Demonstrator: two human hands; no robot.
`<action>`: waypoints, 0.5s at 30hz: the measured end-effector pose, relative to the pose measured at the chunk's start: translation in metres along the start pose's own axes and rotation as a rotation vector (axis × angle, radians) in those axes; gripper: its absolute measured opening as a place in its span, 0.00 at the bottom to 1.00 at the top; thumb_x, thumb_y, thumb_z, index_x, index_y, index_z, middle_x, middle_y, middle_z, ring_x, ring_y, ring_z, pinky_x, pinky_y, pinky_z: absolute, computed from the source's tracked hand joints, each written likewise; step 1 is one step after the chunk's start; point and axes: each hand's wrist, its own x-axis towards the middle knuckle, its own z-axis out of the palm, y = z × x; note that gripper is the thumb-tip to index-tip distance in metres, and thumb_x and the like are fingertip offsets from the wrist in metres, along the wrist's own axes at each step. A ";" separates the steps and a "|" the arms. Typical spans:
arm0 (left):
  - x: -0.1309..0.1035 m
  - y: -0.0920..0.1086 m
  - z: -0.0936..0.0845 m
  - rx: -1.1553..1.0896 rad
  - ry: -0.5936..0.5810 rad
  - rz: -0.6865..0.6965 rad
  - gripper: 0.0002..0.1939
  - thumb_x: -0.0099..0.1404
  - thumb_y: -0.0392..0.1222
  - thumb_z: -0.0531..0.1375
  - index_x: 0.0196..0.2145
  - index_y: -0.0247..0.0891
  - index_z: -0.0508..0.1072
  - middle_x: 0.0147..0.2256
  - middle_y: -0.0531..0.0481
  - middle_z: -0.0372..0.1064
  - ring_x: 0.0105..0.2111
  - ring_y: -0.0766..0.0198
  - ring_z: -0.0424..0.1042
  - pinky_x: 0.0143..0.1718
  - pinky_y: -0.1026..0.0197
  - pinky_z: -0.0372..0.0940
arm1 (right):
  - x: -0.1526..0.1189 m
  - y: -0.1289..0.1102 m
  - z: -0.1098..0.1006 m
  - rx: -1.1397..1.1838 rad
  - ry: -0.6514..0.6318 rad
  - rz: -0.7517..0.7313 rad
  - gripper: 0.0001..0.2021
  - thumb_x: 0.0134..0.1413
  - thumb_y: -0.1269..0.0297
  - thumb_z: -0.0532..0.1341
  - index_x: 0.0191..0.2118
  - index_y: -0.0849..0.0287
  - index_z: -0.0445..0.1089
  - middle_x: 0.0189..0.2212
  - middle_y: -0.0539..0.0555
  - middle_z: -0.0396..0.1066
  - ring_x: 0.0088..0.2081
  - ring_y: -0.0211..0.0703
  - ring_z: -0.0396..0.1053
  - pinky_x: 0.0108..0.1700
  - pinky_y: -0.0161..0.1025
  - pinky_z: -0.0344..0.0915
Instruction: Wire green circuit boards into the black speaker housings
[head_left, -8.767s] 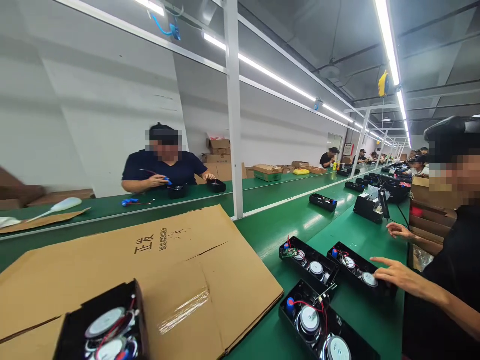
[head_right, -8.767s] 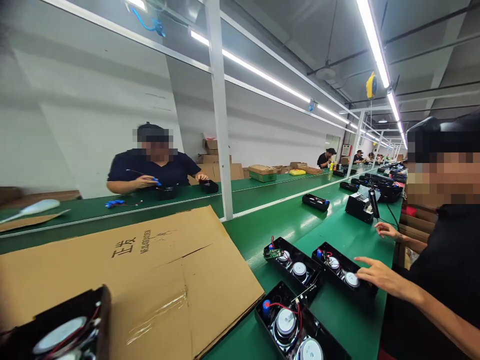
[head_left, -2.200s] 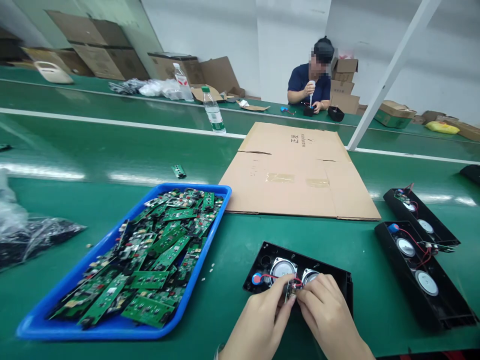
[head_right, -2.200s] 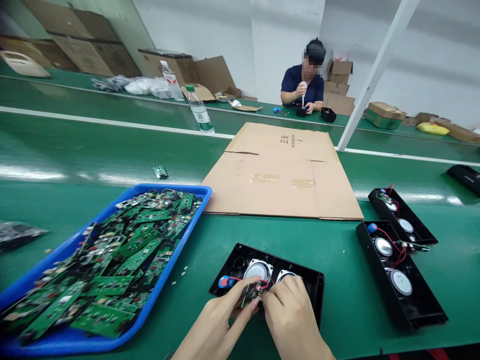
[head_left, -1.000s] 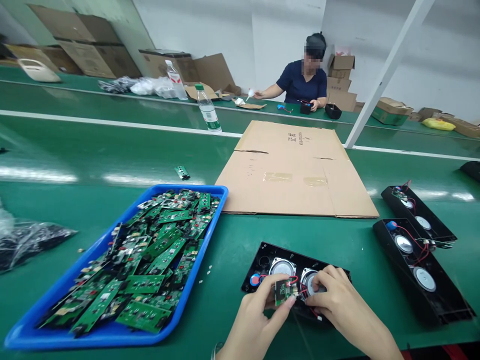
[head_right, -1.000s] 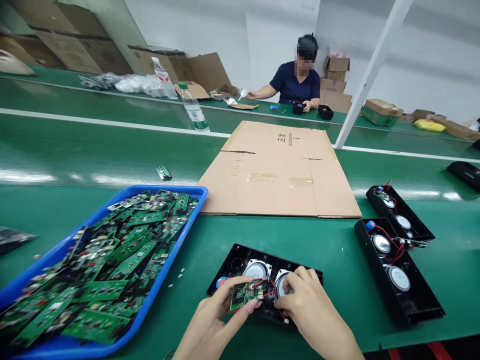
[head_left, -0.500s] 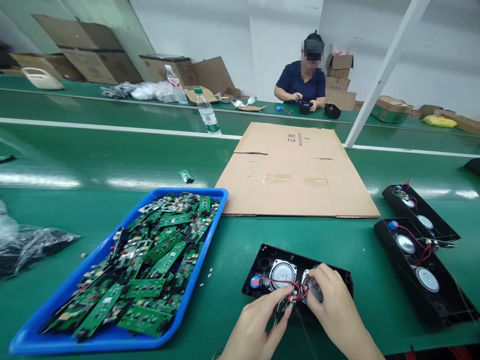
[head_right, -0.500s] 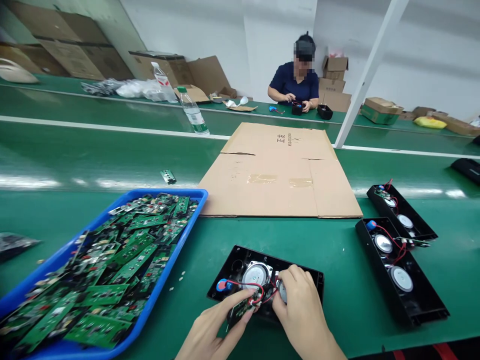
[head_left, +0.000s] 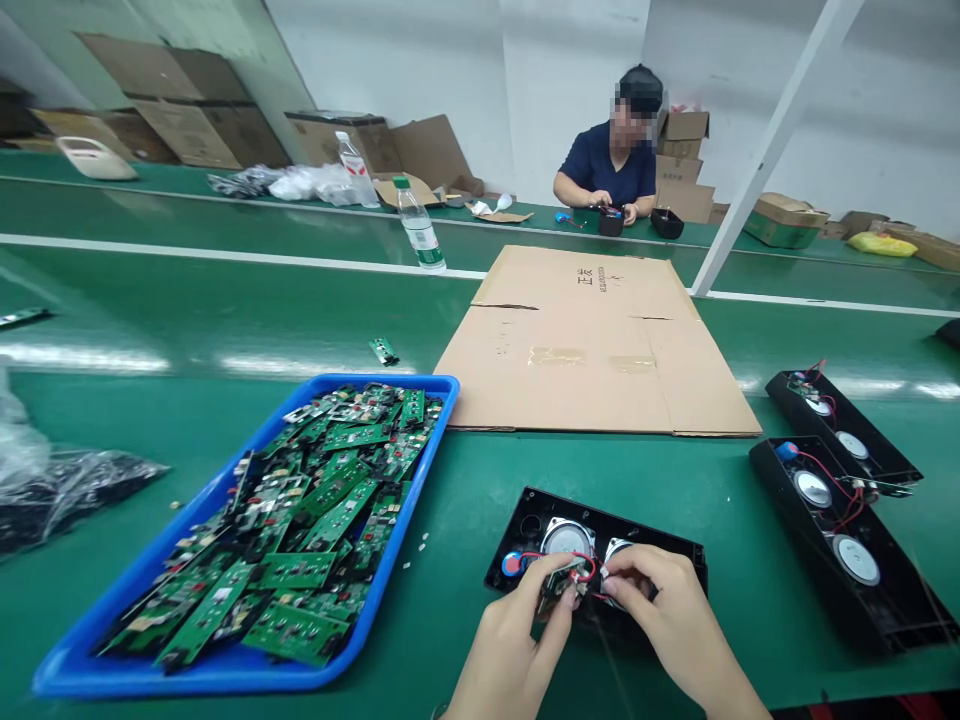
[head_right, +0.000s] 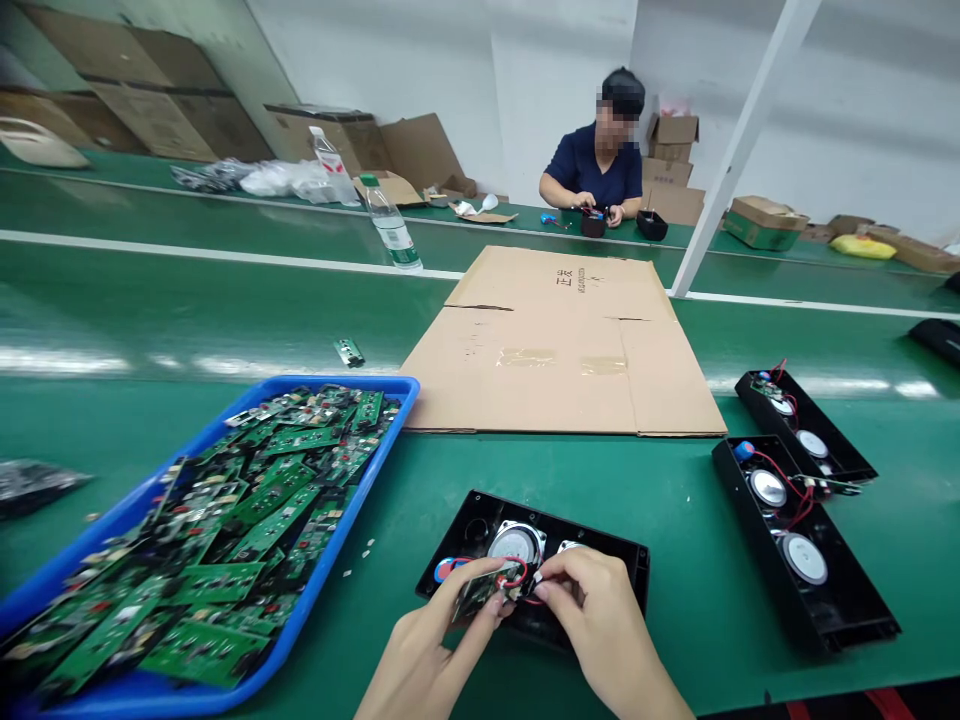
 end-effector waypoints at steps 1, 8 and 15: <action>0.000 0.000 0.000 -0.008 -0.006 -0.017 0.10 0.67 0.40 0.51 0.45 0.45 0.67 0.30 0.54 0.76 0.29 0.62 0.77 0.27 0.68 0.71 | 0.000 0.001 0.001 -0.046 -0.002 -0.065 0.08 0.56 0.69 0.55 0.32 0.58 0.71 0.28 0.50 0.69 0.29 0.38 0.65 0.31 0.33 0.62; 0.007 0.003 0.000 -0.008 -0.054 -0.023 0.09 0.66 0.40 0.51 0.42 0.43 0.68 0.28 0.53 0.75 0.26 0.63 0.77 0.27 0.68 0.70 | -0.001 0.007 0.009 -0.301 0.092 -0.454 0.10 0.62 0.71 0.51 0.34 0.59 0.69 0.28 0.52 0.67 0.31 0.39 0.62 0.32 0.35 0.61; 0.011 0.005 -0.001 0.019 -0.094 -0.012 0.10 0.67 0.38 0.50 0.40 0.43 0.69 0.28 0.52 0.75 0.26 0.63 0.76 0.27 0.68 0.69 | 0.000 0.008 0.021 -0.639 0.311 -0.714 0.14 0.62 0.75 0.49 0.27 0.62 0.66 0.22 0.51 0.61 0.25 0.38 0.56 0.27 0.36 0.52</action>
